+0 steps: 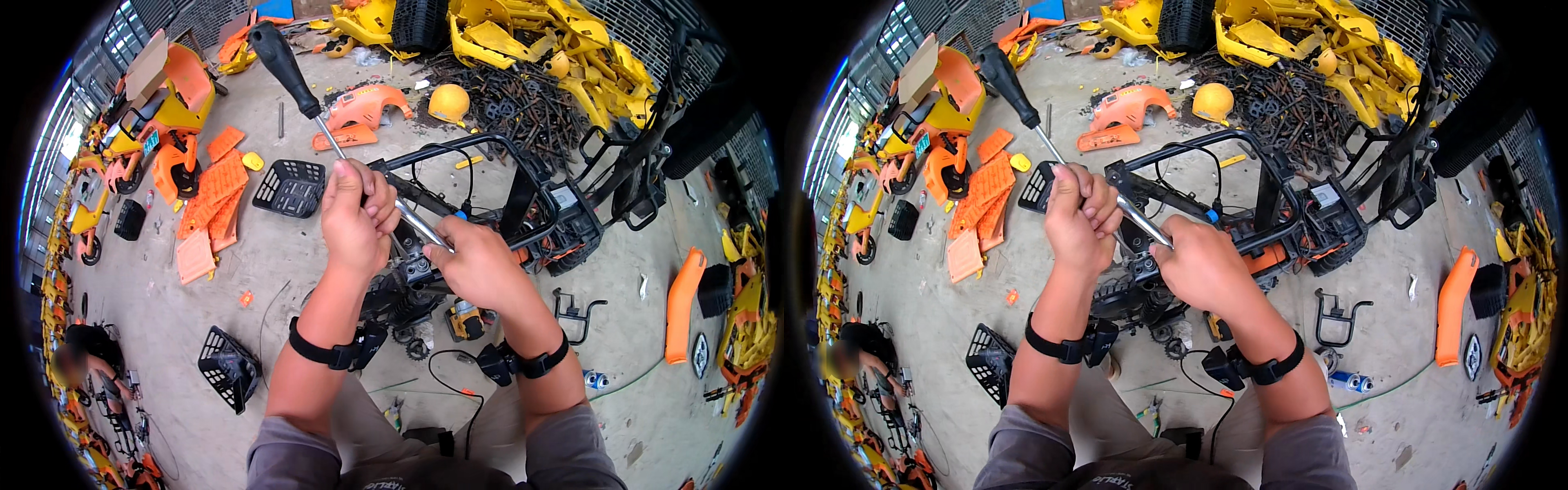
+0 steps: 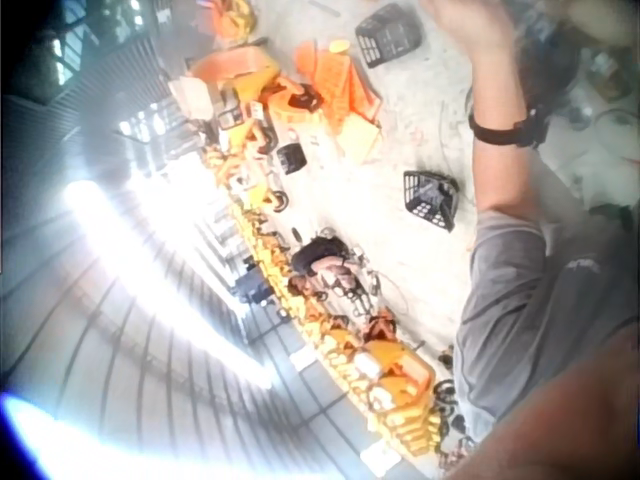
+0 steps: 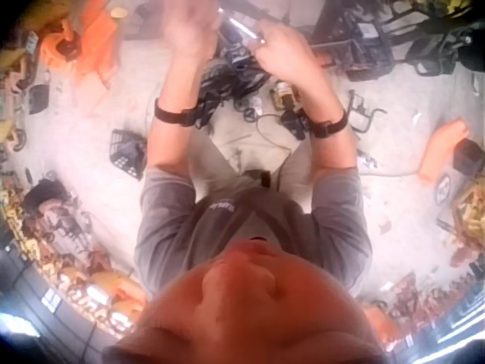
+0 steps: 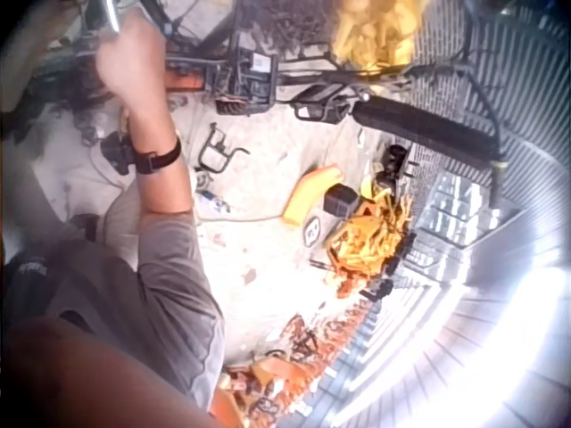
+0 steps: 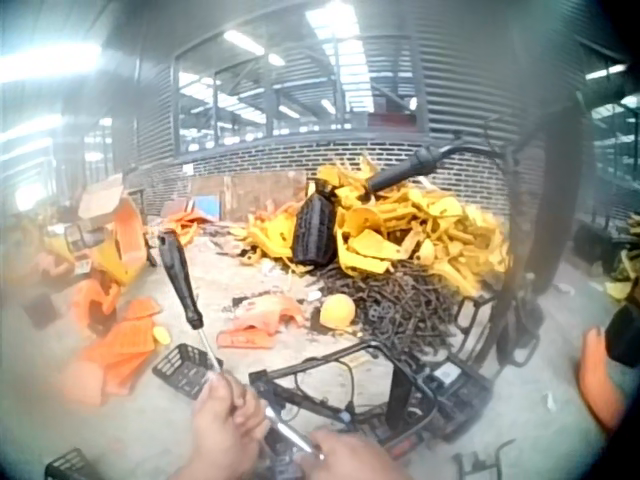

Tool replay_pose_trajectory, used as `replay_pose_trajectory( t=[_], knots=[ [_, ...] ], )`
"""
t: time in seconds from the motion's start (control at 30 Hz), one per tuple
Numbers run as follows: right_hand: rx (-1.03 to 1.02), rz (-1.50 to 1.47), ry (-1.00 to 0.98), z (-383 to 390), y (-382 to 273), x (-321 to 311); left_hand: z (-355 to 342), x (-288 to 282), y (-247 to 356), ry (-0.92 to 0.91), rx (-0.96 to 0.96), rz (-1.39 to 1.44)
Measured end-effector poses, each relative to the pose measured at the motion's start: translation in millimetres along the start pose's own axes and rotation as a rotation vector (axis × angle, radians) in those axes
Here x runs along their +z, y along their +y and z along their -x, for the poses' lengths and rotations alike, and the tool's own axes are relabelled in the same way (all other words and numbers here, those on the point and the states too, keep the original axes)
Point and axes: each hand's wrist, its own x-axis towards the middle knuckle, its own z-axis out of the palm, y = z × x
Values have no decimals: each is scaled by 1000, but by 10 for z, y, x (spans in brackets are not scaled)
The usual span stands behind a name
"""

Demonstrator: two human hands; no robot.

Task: The person works on a black vehicle frame while sitting on a concrete floor, using a ratchet and a screwdriver to tighten or loosen fasteners. They hold both tools simultaneously, applying leverage with the ratchet while stabilizing or aligning parts with the screwdriver.

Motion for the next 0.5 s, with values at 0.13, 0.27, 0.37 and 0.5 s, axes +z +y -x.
replay_pose_trajectory(
  t=[0.13,0.27,0.37,0.5],
  knots=[
    [-44,24,21,-5,64,7,-70,54,-36,87,-58,-35],
    [-33,23,29,2,39,3,-114,103,-54,140,-98,-90],
    [-71,57,68,21,70,31,-117,116,-69,157,-101,-122],
    [-101,78,77,37,61,52,-110,131,-56,180,-103,-170]
  ],
)
